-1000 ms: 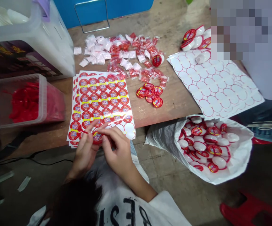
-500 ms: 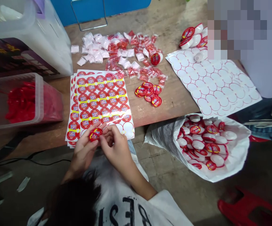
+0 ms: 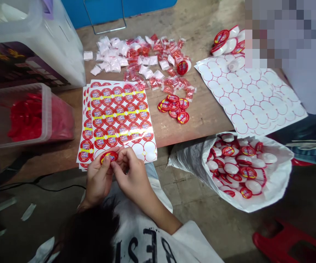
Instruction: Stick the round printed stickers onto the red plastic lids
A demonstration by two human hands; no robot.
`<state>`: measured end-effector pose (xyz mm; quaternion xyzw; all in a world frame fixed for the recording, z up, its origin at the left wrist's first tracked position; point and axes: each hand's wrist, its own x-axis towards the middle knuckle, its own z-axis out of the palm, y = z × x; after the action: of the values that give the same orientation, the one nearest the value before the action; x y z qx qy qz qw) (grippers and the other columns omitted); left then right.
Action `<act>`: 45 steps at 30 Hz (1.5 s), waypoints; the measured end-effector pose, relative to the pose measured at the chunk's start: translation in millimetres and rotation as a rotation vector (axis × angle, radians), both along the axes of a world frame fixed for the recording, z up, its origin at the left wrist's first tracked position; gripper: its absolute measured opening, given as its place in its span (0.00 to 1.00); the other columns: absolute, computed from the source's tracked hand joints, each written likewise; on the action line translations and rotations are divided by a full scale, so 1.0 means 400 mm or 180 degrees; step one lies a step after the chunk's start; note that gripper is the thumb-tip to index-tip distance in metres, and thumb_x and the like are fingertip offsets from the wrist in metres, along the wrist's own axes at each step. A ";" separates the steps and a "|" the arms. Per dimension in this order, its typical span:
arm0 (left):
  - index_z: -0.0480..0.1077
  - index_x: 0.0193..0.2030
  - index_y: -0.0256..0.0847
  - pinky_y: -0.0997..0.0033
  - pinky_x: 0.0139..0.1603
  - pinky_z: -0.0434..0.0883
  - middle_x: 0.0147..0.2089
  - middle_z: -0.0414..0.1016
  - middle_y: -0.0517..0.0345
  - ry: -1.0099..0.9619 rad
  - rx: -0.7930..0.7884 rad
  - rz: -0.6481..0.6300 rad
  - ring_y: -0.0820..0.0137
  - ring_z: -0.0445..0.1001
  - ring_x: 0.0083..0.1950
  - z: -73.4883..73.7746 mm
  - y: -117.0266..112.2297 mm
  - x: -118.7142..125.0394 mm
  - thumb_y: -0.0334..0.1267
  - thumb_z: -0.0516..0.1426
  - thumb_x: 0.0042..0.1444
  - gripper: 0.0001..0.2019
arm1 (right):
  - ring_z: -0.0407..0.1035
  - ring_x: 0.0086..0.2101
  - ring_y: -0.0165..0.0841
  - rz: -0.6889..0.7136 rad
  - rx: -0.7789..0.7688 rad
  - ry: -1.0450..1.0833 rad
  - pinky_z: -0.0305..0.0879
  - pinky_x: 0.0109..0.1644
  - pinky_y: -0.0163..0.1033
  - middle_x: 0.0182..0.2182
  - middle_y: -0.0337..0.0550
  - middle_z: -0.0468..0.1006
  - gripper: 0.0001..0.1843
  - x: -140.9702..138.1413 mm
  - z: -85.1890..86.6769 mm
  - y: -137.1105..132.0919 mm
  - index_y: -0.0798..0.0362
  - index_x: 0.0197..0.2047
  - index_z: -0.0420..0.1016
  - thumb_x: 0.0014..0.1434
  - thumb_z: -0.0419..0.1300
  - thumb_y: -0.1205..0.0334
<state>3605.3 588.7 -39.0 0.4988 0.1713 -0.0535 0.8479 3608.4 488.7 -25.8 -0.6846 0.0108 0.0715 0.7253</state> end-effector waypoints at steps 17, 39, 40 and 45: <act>0.77 0.45 0.42 0.63 0.53 0.73 0.49 0.78 0.48 -0.0334 0.0263 -0.0258 0.61 0.76 0.50 -0.011 0.018 -0.016 0.44 0.57 0.60 0.12 | 0.58 0.22 0.25 -0.0082 -0.0181 -0.0060 0.56 0.25 0.32 0.22 0.30 0.60 0.10 -0.013 0.024 0.001 0.49 0.30 0.57 0.56 0.57 0.67; 0.77 0.44 0.41 0.55 0.65 0.62 0.52 0.76 0.49 0.0466 -0.0785 -0.0033 0.59 0.68 0.61 0.028 0.000 0.006 0.52 0.59 0.56 0.18 | 0.61 0.22 0.26 -0.0204 -0.0120 0.0333 0.57 0.25 0.32 0.22 0.29 0.65 0.09 -0.004 -0.002 -0.005 0.50 0.35 0.61 0.56 0.60 0.61; 0.77 0.44 0.42 0.56 0.64 0.62 0.52 0.76 0.49 0.0467 -0.0755 -0.0036 0.59 0.69 0.61 0.028 0.001 0.006 0.53 0.59 0.56 0.18 | 0.62 0.22 0.26 -0.0088 -0.0168 0.0342 0.57 0.26 0.32 0.21 0.30 0.66 0.08 -0.003 -0.003 -0.007 0.50 0.36 0.63 0.57 0.60 0.60; 0.78 0.43 0.39 0.67 0.53 0.70 0.46 0.79 0.49 0.0154 0.0360 -0.0157 0.64 0.75 0.50 0.005 0.026 0.010 0.51 0.59 0.56 0.18 | 0.60 0.22 0.26 0.0302 -0.0215 0.0287 0.55 0.25 0.33 0.21 0.33 0.67 0.11 0.003 0.002 -0.028 0.52 0.30 0.69 0.61 0.57 0.56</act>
<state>3609.3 599.2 -37.0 0.5486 0.1822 -0.0767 0.8124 3609.5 477.3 -24.9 -0.7046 0.0133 0.1362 0.6963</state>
